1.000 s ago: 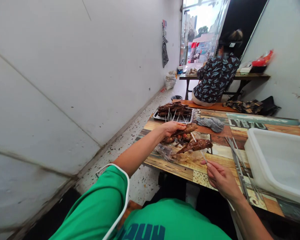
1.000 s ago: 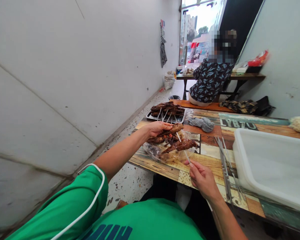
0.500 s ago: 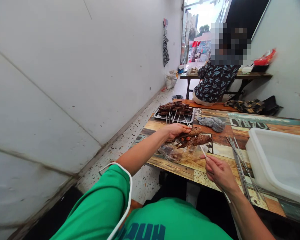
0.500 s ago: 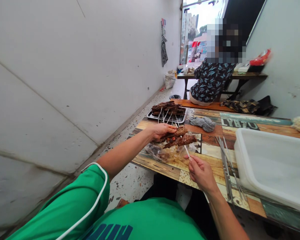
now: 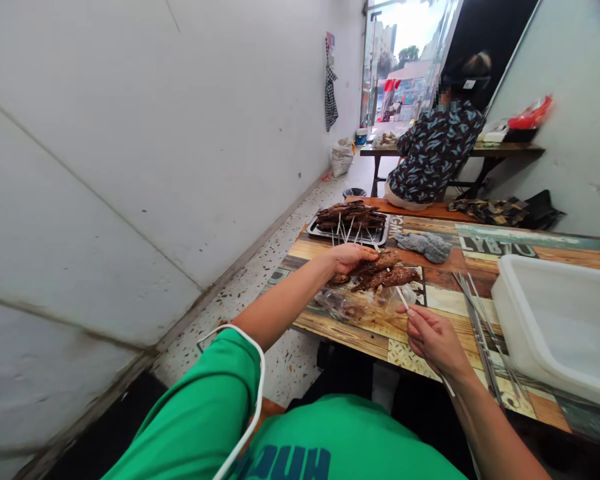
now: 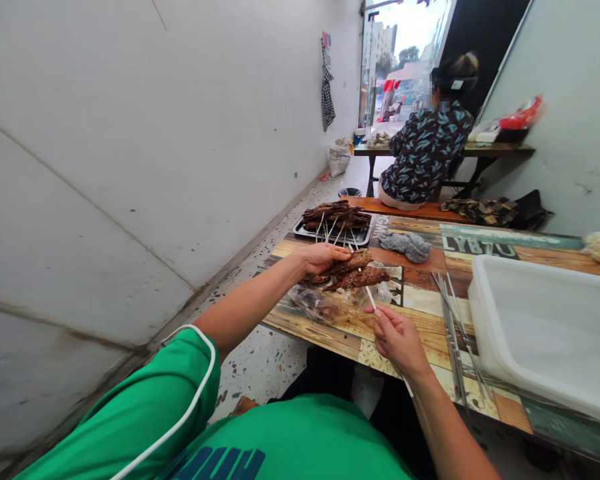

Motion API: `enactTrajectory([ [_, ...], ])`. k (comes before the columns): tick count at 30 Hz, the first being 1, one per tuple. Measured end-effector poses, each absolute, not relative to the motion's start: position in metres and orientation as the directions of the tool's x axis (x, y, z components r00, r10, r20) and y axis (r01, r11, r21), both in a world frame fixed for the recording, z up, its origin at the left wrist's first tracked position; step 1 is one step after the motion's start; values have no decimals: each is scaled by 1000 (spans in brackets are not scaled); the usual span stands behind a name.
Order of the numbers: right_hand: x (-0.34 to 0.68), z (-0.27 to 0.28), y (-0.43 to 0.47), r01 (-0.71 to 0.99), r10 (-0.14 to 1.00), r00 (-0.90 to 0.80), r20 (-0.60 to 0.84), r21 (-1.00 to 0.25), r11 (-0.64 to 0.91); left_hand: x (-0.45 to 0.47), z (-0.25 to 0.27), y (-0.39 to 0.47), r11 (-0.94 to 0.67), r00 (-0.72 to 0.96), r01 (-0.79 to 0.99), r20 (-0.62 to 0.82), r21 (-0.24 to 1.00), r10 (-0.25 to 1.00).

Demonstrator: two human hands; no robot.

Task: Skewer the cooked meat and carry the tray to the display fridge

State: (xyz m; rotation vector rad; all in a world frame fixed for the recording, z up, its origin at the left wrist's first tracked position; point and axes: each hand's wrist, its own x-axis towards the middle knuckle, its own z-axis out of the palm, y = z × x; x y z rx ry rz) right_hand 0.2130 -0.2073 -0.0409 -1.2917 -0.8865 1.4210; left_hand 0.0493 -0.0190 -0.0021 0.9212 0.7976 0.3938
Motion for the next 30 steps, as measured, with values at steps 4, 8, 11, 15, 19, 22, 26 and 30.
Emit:
enactTrajectory([
  [4, 212, -37, -204, -164, 965, 48, -258, -955, -247, 41, 5, -18, 578, 681, 25, -437, 816, 588],
  [8, 216, -28, -193, -116, 963, 71, -260, -961, -251, 33, 3, -23, 575, 614, -23, -443, 818, 653],
  [11, 224, -14, -173, -72, 965, 74, -253, -966, -248, 29, -5, -28, 569, 541, -67, -449, 820, 711],
  [15, 229, 12, -126, -14, 976, 84, -202, -979, -202, 27, -20, -33, 531, 481, -135, -413, 837, 774],
  [19, 216, 36, -59, 97, 971, 173, -167, -978, -185, 28, -40, -39, 367, 531, 31, -326, 930, 782],
  [22, 198, 41, -4, 154, 964, 207, -164, -968, -198, 27, -51, -42, 79, 549, 238, -201, 968, 811],
  [26, 173, 29, 61, 240, 950, 261, -169, -942, -234, 22, -49, -43, -254, 612, 428, -71, 867, 788],
  [30, 159, 8, 101, 377, 936, 300, -185, -878, -295, 19, -40, -47, -382, 647, 492, -35, 783, 762],
])
